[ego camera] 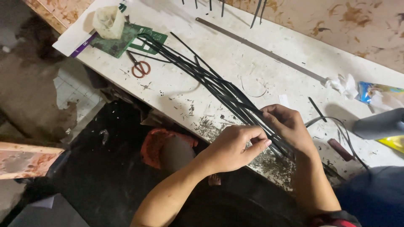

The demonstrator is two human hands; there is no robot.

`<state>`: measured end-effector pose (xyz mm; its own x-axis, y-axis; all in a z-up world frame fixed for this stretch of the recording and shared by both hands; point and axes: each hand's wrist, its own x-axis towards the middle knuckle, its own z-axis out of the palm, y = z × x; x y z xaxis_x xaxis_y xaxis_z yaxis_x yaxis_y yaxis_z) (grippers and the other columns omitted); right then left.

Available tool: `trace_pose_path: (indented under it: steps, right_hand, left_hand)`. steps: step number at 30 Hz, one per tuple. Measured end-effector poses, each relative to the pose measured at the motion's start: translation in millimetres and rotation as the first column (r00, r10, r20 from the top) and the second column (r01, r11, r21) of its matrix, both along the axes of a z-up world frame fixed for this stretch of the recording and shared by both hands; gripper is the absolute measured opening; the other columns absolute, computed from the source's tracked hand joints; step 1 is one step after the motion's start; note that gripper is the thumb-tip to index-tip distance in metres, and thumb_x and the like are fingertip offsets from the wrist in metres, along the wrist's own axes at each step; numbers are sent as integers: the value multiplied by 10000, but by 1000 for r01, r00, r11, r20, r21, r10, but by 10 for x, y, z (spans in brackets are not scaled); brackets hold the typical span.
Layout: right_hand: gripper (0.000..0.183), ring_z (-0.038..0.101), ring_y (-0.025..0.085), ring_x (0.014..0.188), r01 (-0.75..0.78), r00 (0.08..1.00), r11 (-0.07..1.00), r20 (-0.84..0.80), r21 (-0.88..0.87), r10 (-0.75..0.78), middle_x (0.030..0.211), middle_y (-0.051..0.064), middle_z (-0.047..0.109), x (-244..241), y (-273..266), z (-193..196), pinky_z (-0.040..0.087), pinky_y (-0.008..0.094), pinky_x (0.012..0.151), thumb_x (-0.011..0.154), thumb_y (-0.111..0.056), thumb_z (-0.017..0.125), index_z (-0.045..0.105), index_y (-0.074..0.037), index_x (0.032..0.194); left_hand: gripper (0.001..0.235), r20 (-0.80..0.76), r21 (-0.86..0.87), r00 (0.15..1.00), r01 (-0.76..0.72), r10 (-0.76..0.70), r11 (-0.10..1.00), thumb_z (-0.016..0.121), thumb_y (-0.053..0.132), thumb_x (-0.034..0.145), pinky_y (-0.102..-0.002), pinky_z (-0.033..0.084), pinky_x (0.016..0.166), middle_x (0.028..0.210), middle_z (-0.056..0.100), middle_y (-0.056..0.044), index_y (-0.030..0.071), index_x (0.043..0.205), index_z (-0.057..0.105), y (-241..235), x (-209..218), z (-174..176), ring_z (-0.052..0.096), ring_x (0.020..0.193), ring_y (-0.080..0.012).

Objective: Applying edge paint to leather strips using an applicator and hanging them on a rack with clothespins to dry.

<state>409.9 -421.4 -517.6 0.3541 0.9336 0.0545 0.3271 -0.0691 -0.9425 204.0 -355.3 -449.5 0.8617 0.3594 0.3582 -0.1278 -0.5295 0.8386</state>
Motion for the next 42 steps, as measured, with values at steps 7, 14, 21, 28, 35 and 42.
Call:
trace_pose_path:
  steps: [7,14,21,28,35,42]
  right_hand:
    - [161,567,118,675,5,994,989,-108,145,11,720,91,700,-88,-384,343,487,272,648,961,-79,675,776,14,1045]
    - [170,537,94,666,198,973,958,-161,209,-166,733,79,698,-112,-782,453,481,260,623,955,-78,680,782,28,1039]
    - [167,704,115,862,382,923,880,-166,282,-348,949,86,755,-185,-1273,332,580,223,755,923,-106,717,732,20,1031]
    - [164,616,144,607,462,885,811,-136,358,-445,683,151,704,-7,-1766,370,507,280,539,857,9,752,764,81,1004]
    - [175,590,102,526,557,830,761,-181,333,-528,634,109,683,397,-2522,304,516,254,479,873,-16,737,755,65,1027]
    - [186,541,100,357,591,806,724,-228,356,-546,574,129,685,666,-2978,527,496,238,380,923,-4,653,727,95,1063]
  left_hand:
    - [94,77,51,995,56,-59,997,620,41,971,-362,567,621,685,679,-97,33,894,673,-63,179,137,702,664,-276]
    - [20,175,168,970,142,-171,976,678,73,945,-348,575,634,680,635,-46,73,931,664,-74,511,52,671,663,-251]
    - [311,158,362,970,117,-185,925,725,189,975,-411,450,907,1061,551,-141,18,1196,589,-149,706,130,526,1001,-316]
    - [94,119,231,907,370,-403,900,688,98,976,-424,550,761,882,602,-90,46,1054,685,-426,1216,123,661,852,-338]
    - [132,23,218,874,470,-486,856,647,118,1003,-446,553,796,918,611,-105,63,1112,697,-872,1793,415,671,897,-360]
    - [91,27,145,814,572,-581,808,648,109,1002,-415,578,774,907,664,-108,74,1050,717,-1508,2324,411,716,883,-349]
